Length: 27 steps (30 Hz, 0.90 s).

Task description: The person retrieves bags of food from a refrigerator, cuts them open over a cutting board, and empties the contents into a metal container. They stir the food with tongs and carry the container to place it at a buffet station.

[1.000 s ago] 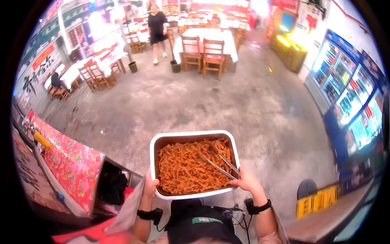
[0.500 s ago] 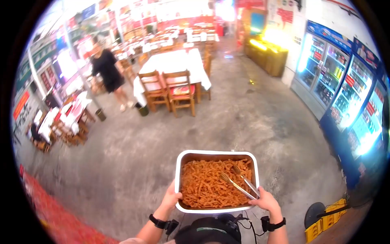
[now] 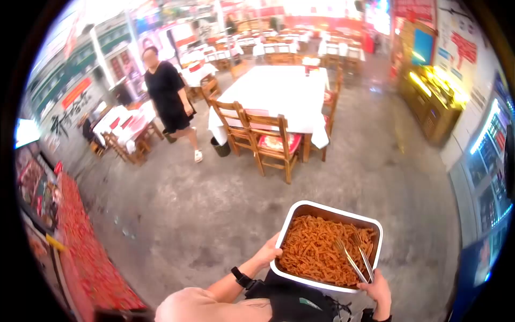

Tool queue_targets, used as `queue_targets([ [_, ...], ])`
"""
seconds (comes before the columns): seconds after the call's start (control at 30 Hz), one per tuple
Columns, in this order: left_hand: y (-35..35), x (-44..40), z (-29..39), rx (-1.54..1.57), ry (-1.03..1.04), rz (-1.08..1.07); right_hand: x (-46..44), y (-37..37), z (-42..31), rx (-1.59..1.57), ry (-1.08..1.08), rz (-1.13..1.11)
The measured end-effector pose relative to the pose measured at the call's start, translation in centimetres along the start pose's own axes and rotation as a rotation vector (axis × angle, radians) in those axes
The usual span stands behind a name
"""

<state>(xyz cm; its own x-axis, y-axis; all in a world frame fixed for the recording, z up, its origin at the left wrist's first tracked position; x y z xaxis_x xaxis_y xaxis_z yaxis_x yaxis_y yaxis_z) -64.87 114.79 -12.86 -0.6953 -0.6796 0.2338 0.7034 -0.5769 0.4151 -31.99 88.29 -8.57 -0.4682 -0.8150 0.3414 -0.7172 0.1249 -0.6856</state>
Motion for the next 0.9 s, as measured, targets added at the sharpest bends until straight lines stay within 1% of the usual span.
queue_targets([
  [0.03,-1.3,1.3,0.1,0.024,-0.021,-0.029,1.2,2.3,-0.8,0.017,0.045,0.009],
  [0.1,-3.8,4.7,-0.2,0.051,-0.043,-0.068,3.1,7.9,0.6,0.017,0.04,0.04],
  [0.13,-0.1,0.3,2.0,-0.003,-0.085,-0.034,-0.9,3.8,2.4,-0.036,0.049,0.006],
  [0.17,-0.7,0.1,2.5,-0.053,-0.089,-0.043,-0.9,4.5,1.7,-0.073,0.047,0.026],
  [0.2,-2.3,-1.2,1.3,-0.123,-0.01,-0.088,0.1,4.4,0.5,-0.018,-0.028,0.047],
  [0.23,-2.3,-0.8,1.2,-0.17,0.013,-0.071,-0.1,5.8,3.1,-0.171,0.213,-0.075],
  [0.3,-1.9,-0.2,3.6,-0.201,-0.056,-0.164,5.2,5.6,-3.2,-0.241,0.061,0.02],
  [0.33,-1.5,1.3,4.8,-0.193,-0.1,-0.185,7.9,6.4,-4.1,-0.251,0.056,0.012],
  [0.37,-2.2,-1.7,6.8,-0.181,-0.169,-0.22,6.4,6.6,-5.9,-0.323,0.013,0.079],
  [0.4,-2.3,-2.3,6.6,-0.12,-0.15,-0.284,6.3,7.8,-6.0,-0.401,-0.058,0.163],
  [0.43,-2.5,-2.8,7.0,-0.185,-0.114,-0.318,6.4,9.1,-5.9,-0.415,-0.051,0.184],
  [0.47,-3.2,-3.4,6.9,-0.293,-0.092,-0.291,6.5,10.3,-4.8,-0.414,-0.062,0.195],
  [0.5,-3.6,-3.8,6.2,-0.39,-0.092,-0.306,8.1,12.1,-2.7,-0.41,-0.03,0.232],
  [0.53,-5.2,-4.6,4.3,-0.402,-0.116,-0.327,7.7,13.8,-1.9,-0.552,0.102,0.377],
  [0.57,-6.9,-4.8,2.6,-0.386,-0.102,-0.376,9.1,14.6,-0.1,-0.453,0.231,0.322],
  [0.6,-6.2,-4.1,3.3,-0.401,-0.226,-0.362,10.8,13.1,-4.6,-0.355,0.354,0.253],
  [0.63,-4.7,-1.4,6.3,-0.377,-0.342,-0.292,12.0,12.9,-6.5,-0.39,0.226,0.301],
  [0.67,-4.8,0.5,7.9,-0.243,-0.298,-0.337,11.9,13.4,-6.7,-0.236,0.095,0.356],
  [0.7,-5.8,2.5,9.8,-0.122,-0.253,-0.354,12.7,13.7,-10.2,-0.149,0.24,0.25],
  [0.73,-7.1,5.4,10.1,-0.112,-0.293,-0.349,14.2,13.9,-12.1,-0.15,0.247,0.198],
  [0.8,-11.0,11.1,11.7,-0.082,-0.259,-0.211,17.2,14.4,-16.6,-0.133,0.228,0.145],
  [0.83,-4.7,9.6,10.3,-0.144,-0.27,-0.231,17.7,10.3,-10.9,-0.208,0.22,0.122],
  [0.87,-5.1,11.4,10.6,-0.19,-0.233,-0.175,17.7,9.6,-10.6,-0.213,0.161,0.097],
  [0.9,-5.1,11.7,10.7,-0.213,-0.2,-0.134,17.8,8.5,-10.8,-0.186,0.131,0.129],
])
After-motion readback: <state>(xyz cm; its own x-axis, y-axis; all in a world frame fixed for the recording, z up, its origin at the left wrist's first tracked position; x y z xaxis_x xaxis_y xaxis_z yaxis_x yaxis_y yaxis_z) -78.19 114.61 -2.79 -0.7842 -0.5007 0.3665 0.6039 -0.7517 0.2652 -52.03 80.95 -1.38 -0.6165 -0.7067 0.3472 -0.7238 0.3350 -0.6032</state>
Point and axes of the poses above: each hand's wrist, its own x-axis away from the middle knuckle, its own y-axis out of the palm, z = x × y, the point moved 3 cm from there along -x, towards the middle knuckle, and after that the axes turned 8 degrees about -y, right-handed, at the moved point
